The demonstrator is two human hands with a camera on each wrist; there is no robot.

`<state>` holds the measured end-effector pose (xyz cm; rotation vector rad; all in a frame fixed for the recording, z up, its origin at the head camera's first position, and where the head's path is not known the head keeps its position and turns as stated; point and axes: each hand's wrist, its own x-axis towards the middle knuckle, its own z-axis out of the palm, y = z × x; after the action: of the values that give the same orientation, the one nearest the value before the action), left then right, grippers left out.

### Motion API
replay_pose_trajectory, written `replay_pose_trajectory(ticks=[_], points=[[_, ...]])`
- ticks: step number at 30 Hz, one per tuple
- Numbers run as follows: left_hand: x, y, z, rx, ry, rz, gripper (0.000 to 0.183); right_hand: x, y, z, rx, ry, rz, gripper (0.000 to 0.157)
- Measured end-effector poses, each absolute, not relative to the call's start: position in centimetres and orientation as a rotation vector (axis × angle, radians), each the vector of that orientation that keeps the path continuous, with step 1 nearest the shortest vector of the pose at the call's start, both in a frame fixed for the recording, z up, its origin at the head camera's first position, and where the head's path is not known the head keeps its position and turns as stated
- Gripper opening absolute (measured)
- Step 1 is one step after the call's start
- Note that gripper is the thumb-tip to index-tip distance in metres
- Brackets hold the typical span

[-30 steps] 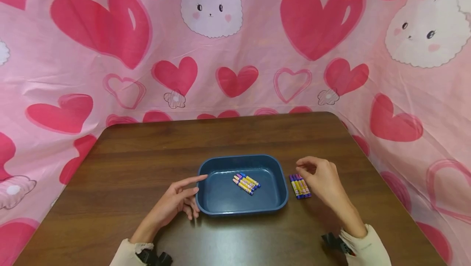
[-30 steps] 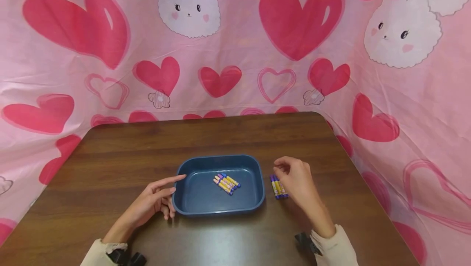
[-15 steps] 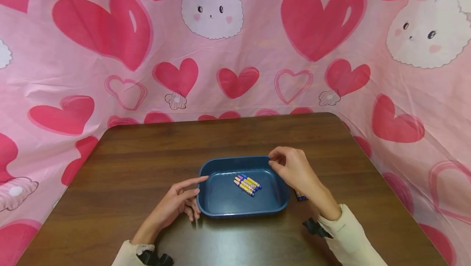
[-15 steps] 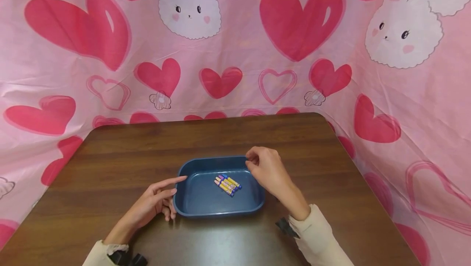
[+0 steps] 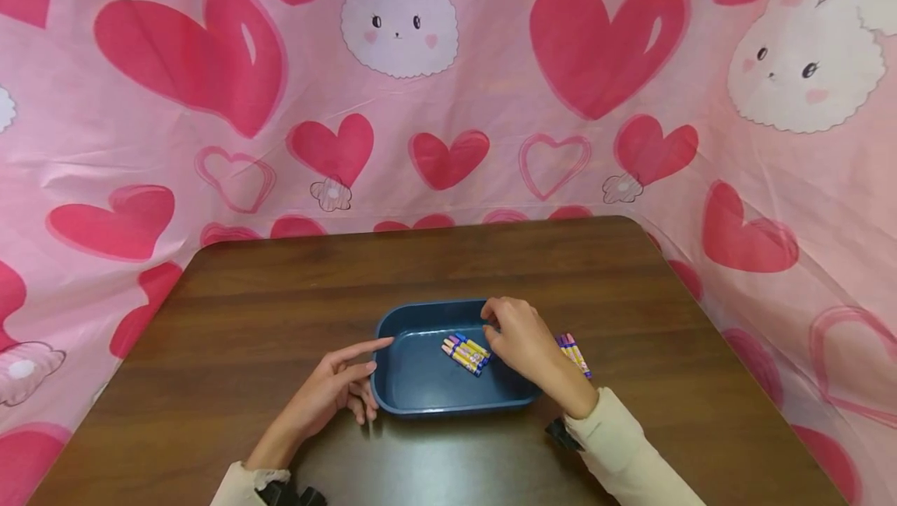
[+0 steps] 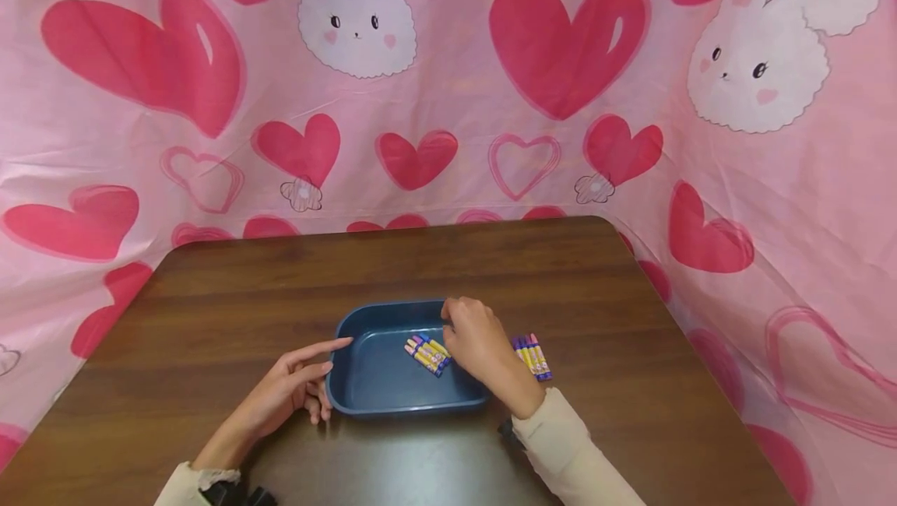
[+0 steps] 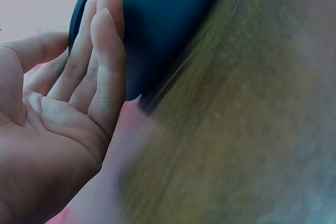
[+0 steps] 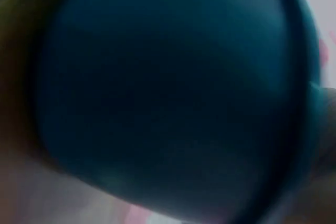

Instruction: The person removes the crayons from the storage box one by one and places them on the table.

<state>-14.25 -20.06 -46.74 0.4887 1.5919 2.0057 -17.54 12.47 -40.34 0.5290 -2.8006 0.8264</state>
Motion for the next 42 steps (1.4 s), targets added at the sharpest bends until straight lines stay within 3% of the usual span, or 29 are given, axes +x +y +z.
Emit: replay_pose_trajectory(ticks=[13, 42], points=[[-14.2, -20.2, -46.5, 0.46, 1.6, 2.003, 0.052, -18.4, 11.3, -43.9, 0.637, -2.899, 0.712, 0.006], [-14.0, -20.0, -46.2, 0.447, 1.63, 1.986, 0.051, -18.5, 11.3, -44.0, 0.686, -2.893, 0.776, 0.006]])
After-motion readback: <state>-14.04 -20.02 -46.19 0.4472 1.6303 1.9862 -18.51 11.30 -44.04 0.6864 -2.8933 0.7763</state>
